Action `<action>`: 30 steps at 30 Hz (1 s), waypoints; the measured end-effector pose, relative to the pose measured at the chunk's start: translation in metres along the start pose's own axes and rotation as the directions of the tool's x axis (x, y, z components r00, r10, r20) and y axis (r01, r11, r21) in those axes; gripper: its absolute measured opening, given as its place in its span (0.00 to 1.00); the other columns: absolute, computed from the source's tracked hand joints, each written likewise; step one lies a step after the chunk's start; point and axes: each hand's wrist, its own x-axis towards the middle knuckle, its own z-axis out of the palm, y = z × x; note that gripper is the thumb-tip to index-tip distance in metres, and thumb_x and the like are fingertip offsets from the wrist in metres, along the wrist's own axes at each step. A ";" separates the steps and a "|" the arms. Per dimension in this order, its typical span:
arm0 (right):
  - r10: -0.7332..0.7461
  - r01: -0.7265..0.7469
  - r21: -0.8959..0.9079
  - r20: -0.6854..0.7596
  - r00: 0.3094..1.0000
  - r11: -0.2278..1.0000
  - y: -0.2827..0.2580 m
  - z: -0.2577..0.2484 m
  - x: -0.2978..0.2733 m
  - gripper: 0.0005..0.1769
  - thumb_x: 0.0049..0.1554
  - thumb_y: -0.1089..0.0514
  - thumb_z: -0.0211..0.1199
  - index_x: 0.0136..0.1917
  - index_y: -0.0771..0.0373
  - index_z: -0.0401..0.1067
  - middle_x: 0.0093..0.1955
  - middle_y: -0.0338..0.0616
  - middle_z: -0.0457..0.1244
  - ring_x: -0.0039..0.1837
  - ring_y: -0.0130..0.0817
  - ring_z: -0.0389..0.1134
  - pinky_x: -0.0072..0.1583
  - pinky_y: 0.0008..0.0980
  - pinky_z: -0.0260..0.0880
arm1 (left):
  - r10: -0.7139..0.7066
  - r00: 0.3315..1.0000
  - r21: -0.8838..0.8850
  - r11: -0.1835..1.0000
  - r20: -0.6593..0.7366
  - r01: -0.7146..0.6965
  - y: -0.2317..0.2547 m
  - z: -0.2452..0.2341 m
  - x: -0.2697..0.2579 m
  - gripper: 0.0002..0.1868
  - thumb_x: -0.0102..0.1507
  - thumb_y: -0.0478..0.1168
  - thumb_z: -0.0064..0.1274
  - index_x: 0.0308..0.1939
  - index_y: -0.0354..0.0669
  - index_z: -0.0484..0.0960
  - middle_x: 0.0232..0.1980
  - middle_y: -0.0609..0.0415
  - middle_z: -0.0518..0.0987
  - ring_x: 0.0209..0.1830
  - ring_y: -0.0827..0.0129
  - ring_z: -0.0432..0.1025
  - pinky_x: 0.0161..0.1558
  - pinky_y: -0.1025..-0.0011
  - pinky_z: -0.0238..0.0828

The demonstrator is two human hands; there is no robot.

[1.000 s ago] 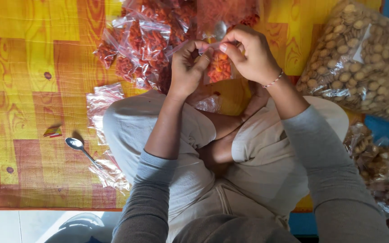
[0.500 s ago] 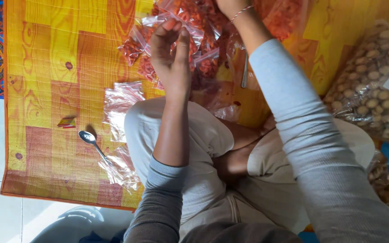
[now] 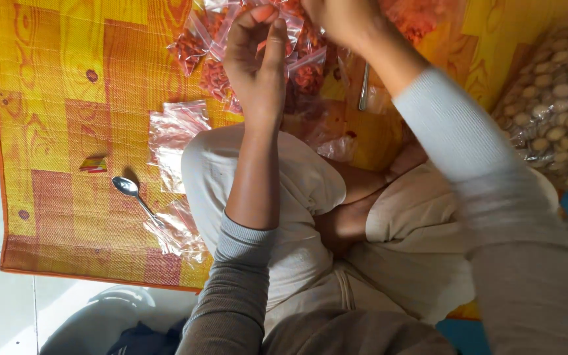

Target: Fill small plastic bags with dried red food items using a spoon and seal them.

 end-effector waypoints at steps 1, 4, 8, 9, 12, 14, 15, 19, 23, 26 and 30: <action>-0.019 0.019 0.001 0.010 1.000 1.000 -0.008 0.004 -0.017 0.09 0.53 0.74 0.55 0.40 0.64 0.73 0.37 0.48 0.67 0.38 0.48 0.66 0.40 0.46 0.59 | 0.009 1.000 0.014 1.000 -0.004 -0.009 -0.001 0.001 0.000 0.06 0.66 0.39 0.58 0.47 0.48 0.80 0.43 0.60 0.82 0.43 0.78 0.76 0.47 0.77 0.72; 0.229 -0.183 -0.163 0.336 0.914 0.970 -0.026 0.038 -0.077 0.08 0.53 0.64 0.57 0.42 0.58 0.77 0.37 0.49 0.69 0.38 0.51 0.69 0.41 0.50 0.65 | 0.024 0.999 -0.028 0.999 0.031 -0.023 -0.002 0.007 -0.003 0.05 0.66 0.39 0.58 0.46 0.50 0.80 0.43 0.63 0.82 0.42 0.80 0.73 0.45 0.79 0.68; 0.352 -0.179 -0.385 0.443 0.824 0.905 0.035 0.126 -0.209 0.16 0.48 0.47 0.71 0.37 0.61 0.72 0.38 0.48 0.68 0.39 0.43 0.70 0.48 0.42 0.72 | 0.022 0.988 -0.015 1.000 0.151 -0.019 -0.002 0.011 -0.012 0.05 0.67 0.42 0.57 0.45 0.52 0.78 0.36 0.62 0.77 0.35 0.82 0.70 0.38 0.81 0.63; 0.350 -0.180 -0.382 0.440 0.827 0.906 0.027 0.126 -0.203 0.16 0.48 0.47 0.71 0.37 0.61 0.72 0.38 0.48 0.68 0.39 0.43 0.70 0.48 0.42 0.72 | 0.024 0.988 -0.012 1.000 0.154 -0.022 -0.005 0.009 -0.015 0.05 0.67 0.42 0.57 0.45 0.52 0.78 0.36 0.62 0.77 0.35 0.82 0.70 0.38 0.81 0.63; 0.488 -0.303 -0.459 0.367 0.792 0.835 0.013 0.124 -0.188 0.30 0.44 0.47 0.75 0.55 0.63 0.69 0.50 0.55 0.67 0.50 0.59 0.72 0.46 0.55 0.72 | 0.001 0.980 0.093 0.996 0.199 -0.020 -0.013 0.005 -0.023 0.07 0.66 0.43 0.58 0.45 0.49 0.79 0.38 0.60 0.83 0.37 0.80 0.76 0.37 0.80 0.70; 0.511 -0.386 -0.350 0.414 0.753 0.853 0.015 0.122 -0.178 0.07 0.46 0.59 0.64 0.39 0.58 0.79 0.47 0.51 0.72 0.51 0.51 0.74 0.50 0.47 0.71 | -0.060 0.958 0.119 0.993 0.279 0.028 -0.019 0.002 -0.028 0.04 0.66 0.38 0.54 0.44 0.44 0.78 0.31 0.59 0.78 0.28 0.79 0.70 0.33 0.80 0.69; 0.510 -0.385 -0.351 0.410 0.756 0.854 0.017 0.119 -0.180 0.07 0.46 0.59 0.64 0.39 0.58 0.79 0.47 0.51 0.72 0.51 0.51 0.74 0.50 0.47 0.71 | -0.056 0.958 0.118 0.993 0.282 0.023 -0.018 0.000 -0.030 0.04 0.66 0.38 0.54 0.44 0.44 0.78 0.31 0.59 0.78 0.28 0.79 0.70 0.33 0.80 0.69; 0.515 -0.426 -0.293 0.420 0.747 0.856 0.030 0.105 -0.190 0.12 0.50 0.63 0.55 0.42 0.54 0.78 0.47 0.50 0.70 0.50 0.55 0.72 0.49 0.51 0.70 | -0.135 0.886 0.356 0.934 0.442 -0.035 -0.022 -0.005 -0.037 0.07 0.64 0.38 0.58 0.44 0.46 0.79 0.37 0.61 0.81 0.33 0.79 0.74 0.37 0.79 0.73; 0.508 -0.472 -0.195 0.418 0.753 0.860 -0.012 0.043 -0.181 0.08 0.47 0.65 0.50 0.29 0.54 0.62 0.43 0.42 0.60 0.45 0.49 0.66 0.45 0.55 0.62 | -0.363 0.634 0.592 0.783 0.683 -0.190 -0.031 -0.006 -0.047 0.29 0.54 0.34 0.64 0.59 0.38 0.76 0.57 0.45 0.83 0.57 0.58 0.79 0.55 0.69 0.74; 0.421 -0.446 0.027 0.285 0.861 0.895 -0.026 0.008 -0.184 0.09 0.61 0.63 0.61 0.39 0.65 0.75 0.37 0.59 0.66 0.47 0.61 0.71 0.46 0.54 0.71 | -0.596 0.481 0.750 0.618 0.643 -0.236 -0.020 0.011 -0.065 0.34 0.52 0.47 0.70 0.61 0.45 0.79 0.55 0.46 0.84 0.61 0.48 0.76 0.62 0.52 0.72; 0.535 -0.577 0.144 0.245 0.808 0.804 -0.033 -0.001 -0.191 0.07 0.63 0.59 0.61 0.44 0.55 0.79 0.31 0.40 0.69 0.39 0.37 0.72 0.46 0.37 0.72 | -0.579 0.444 0.721 0.632 0.684 -0.286 -0.061 0.012 -0.082 0.20 0.53 0.42 0.66 0.50 0.47 0.87 0.46 0.46 0.86 0.54 0.47 0.79 0.55 0.55 0.76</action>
